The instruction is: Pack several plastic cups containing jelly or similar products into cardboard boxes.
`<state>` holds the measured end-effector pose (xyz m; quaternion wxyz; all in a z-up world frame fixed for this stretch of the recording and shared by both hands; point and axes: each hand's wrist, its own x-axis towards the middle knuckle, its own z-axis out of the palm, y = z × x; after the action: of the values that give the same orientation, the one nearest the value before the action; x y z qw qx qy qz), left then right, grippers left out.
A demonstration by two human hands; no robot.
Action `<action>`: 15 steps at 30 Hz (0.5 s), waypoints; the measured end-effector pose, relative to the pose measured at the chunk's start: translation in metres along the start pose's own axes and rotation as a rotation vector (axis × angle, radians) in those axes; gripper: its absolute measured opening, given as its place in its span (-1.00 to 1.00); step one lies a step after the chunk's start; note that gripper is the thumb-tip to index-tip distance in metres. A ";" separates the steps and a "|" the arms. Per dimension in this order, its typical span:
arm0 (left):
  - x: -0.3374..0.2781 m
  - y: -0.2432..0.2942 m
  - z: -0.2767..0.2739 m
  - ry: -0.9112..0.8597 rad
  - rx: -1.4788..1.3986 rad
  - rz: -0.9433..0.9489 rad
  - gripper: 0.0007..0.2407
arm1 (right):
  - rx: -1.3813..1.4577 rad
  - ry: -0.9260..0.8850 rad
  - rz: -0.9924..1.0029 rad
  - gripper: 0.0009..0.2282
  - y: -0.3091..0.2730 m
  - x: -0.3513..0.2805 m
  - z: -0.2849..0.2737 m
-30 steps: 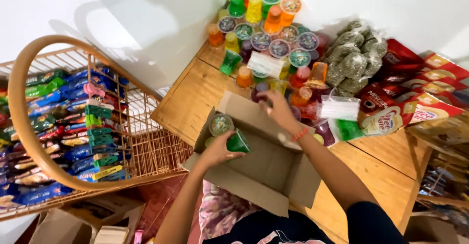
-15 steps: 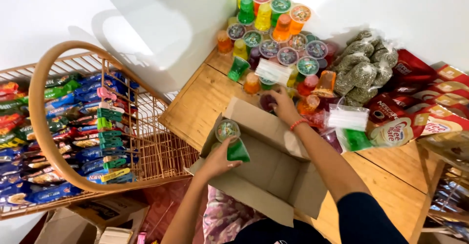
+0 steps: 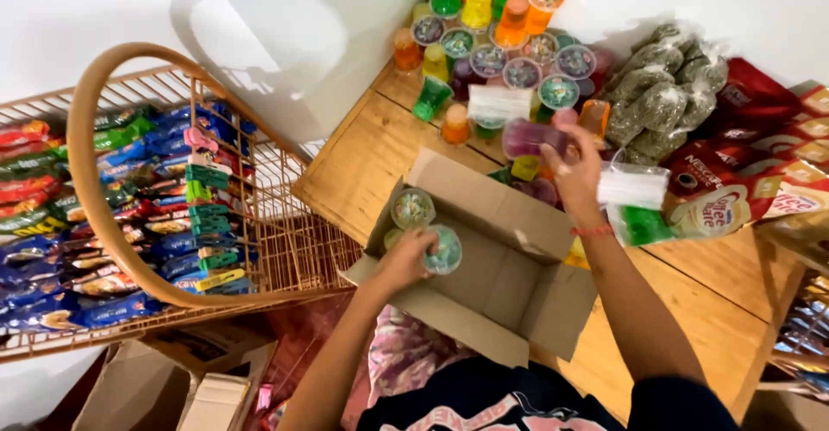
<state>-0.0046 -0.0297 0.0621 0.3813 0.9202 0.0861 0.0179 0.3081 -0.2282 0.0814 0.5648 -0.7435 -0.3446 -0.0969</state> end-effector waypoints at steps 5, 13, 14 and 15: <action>0.001 0.012 -0.006 -0.159 0.216 0.033 -0.64 | 0.844 0.011 0.548 -0.71 -0.025 -0.035 -0.023; -0.002 0.012 -0.007 -0.261 0.350 0.033 -0.58 | 1.540 -0.118 1.258 -0.65 -0.064 -0.120 0.005; -0.003 0.017 -0.011 -0.253 0.370 0.058 -0.56 | 1.563 -0.208 1.299 -0.64 -0.060 -0.130 0.010; -0.002 0.023 -0.017 -0.242 0.393 0.082 -0.54 | 1.587 -0.303 1.334 -0.64 -0.055 -0.138 0.016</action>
<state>-0.0053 -0.0342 0.0899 0.2011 0.9750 0.0042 -0.0942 0.1677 -0.2621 0.0448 0.7802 -0.2032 0.1037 0.5824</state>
